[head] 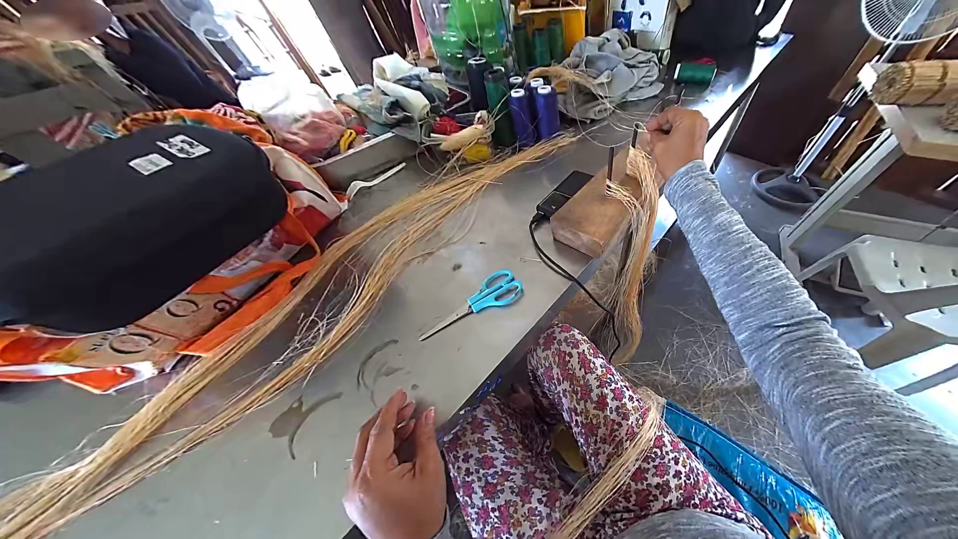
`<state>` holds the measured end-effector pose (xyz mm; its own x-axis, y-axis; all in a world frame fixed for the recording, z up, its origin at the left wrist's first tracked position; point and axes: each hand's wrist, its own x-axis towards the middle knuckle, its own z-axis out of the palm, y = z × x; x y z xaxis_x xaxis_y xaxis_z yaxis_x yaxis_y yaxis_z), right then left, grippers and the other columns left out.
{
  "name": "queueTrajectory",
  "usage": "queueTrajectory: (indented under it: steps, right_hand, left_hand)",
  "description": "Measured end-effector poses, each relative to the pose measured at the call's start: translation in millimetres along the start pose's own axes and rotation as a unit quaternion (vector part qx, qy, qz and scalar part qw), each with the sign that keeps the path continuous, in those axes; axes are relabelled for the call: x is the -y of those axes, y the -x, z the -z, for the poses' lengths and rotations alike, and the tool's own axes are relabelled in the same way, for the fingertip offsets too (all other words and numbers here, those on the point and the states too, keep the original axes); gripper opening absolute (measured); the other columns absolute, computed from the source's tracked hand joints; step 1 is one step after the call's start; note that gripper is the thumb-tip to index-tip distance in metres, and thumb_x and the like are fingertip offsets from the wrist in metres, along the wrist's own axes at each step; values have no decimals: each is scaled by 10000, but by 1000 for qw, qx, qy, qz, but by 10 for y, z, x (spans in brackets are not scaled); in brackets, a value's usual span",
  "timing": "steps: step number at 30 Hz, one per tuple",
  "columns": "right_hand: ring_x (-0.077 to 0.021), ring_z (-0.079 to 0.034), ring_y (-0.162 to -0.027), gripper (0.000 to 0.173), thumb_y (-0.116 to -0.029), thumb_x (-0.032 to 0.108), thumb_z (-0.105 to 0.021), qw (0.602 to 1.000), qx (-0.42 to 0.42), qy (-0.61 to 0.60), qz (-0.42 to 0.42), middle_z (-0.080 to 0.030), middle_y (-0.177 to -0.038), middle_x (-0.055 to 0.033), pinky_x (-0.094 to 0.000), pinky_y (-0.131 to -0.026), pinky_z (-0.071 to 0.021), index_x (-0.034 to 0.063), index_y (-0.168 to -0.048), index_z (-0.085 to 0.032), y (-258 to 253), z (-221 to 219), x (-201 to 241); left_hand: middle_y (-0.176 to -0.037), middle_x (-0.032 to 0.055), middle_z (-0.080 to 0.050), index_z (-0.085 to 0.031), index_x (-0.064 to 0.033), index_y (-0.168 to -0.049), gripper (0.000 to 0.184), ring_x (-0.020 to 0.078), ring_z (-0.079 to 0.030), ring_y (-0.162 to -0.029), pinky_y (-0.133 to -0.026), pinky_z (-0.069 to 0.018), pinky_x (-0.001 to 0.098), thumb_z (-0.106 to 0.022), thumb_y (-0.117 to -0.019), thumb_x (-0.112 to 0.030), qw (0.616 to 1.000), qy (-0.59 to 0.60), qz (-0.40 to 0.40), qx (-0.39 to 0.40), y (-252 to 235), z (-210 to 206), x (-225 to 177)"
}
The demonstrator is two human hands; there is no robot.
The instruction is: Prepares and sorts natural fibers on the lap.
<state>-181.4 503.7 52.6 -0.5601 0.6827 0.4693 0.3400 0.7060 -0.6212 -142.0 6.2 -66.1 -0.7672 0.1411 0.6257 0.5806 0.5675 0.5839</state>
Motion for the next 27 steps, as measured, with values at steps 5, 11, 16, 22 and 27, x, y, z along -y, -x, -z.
queueTrajectory:
  steps: [5,11,16,22,27]
  right_hand:
    - [-318,-666,-1132,234,-962,19,-587,1000,13,27,-4,-715,-1145,-205,-448,-1039,-479,-27,-1153,-714,-2,29,109]
    - [-371,-621,-1226,249,-971,7,-557,994,48,91,28,-685,-1228,-234,-500,-1094,-441,-18,-1144,-735,24,-6,100]
    - [-459,-586,-1258,290,-947,-49,-533,983,109,147,29,-639,-1272,-305,-586,-1083,-435,-59,-1183,-702,155,53,50]
    - [-536,-591,-1205,291,-982,-19,-538,980,111,166,-25,-620,-1258,-361,-675,-1041,-435,-90,-1232,-670,719,342,-728]
    - [-557,-566,-1228,273,-950,-27,-586,934,165,256,-185,-620,-1261,-365,-728,-1013,-419,-92,-1198,-680,1478,517,-1992]
  left_hand:
    - [-1085,297,-686,-683,135,-1170,356,130,-698,-938,-836,-531,163,-600,-999,-165,1000,-1,-13,0,-9,20,-19]
    - [-1076,290,-691,-694,130,-1152,351,123,-692,-910,-817,-526,160,-582,-1018,-174,1000,-13,-17,-1,-7,23,-24]
    - [-1065,293,-693,-693,129,-1155,339,140,-700,-888,-806,-536,172,-606,-995,-158,1000,-19,-17,0,-3,23,-12]
    - [-1071,271,-689,-673,133,-1175,348,102,-687,-919,-823,-528,155,-626,-985,-154,1000,-3,-6,14,-3,38,14]
    - [-1080,256,-686,-655,143,-1192,355,56,-673,-929,-826,-519,132,-623,-987,-144,999,21,6,33,-14,65,10]
